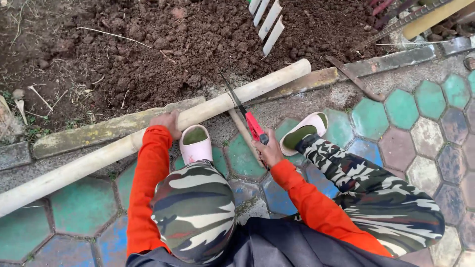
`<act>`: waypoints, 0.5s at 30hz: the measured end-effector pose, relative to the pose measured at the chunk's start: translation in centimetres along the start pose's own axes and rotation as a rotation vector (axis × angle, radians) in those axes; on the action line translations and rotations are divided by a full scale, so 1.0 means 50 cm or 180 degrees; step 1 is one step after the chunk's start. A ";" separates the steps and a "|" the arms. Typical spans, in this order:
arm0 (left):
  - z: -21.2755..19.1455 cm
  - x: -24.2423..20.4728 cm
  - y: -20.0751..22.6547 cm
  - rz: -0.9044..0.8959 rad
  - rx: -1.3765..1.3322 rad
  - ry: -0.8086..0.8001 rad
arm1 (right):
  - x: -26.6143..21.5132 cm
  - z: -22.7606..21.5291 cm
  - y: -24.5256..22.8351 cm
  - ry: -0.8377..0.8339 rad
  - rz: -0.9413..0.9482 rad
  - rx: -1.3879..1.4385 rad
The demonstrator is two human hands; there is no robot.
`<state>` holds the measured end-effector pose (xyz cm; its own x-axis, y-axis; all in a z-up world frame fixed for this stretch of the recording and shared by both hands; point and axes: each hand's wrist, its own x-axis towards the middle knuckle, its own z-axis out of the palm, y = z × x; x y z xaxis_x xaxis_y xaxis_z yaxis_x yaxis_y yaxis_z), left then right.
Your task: Sawing bamboo stalks to create a garden border.
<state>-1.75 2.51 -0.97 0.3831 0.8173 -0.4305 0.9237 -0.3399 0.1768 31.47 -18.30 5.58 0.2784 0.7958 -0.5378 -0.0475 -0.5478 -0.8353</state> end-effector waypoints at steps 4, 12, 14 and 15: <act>-0.033 0.012 -0.006 -0.0014 0.0067 -0.0302 | -0.027 0.001 0.008 0.0135 -0.0105 -0.0262; -0.078 0.009 0.010 -0.0383 0.0171 -0.0696 | -0.080 -0.052 0.010 0.0392 -0.1139 -0.1615; -0.085 0.007 0.016 -0.0382 0.0182 -0.0655 | -0.079 -0.059 -0.011 0.0397 -0.0688 -0.1531; -0.090 0.006 0.015 -0.0343 0.0203 -0.0698 | -0.074 -0.060 -0.015 0.0265 -0.0788 -0.1514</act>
<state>-0.93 4.59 3.00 0.2664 0.7323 -0.6268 0.9545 -0.2906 0.0661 33.34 -21.61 8.53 0.3021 0.9033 -0.3045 0.4632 -0.4183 -0.7814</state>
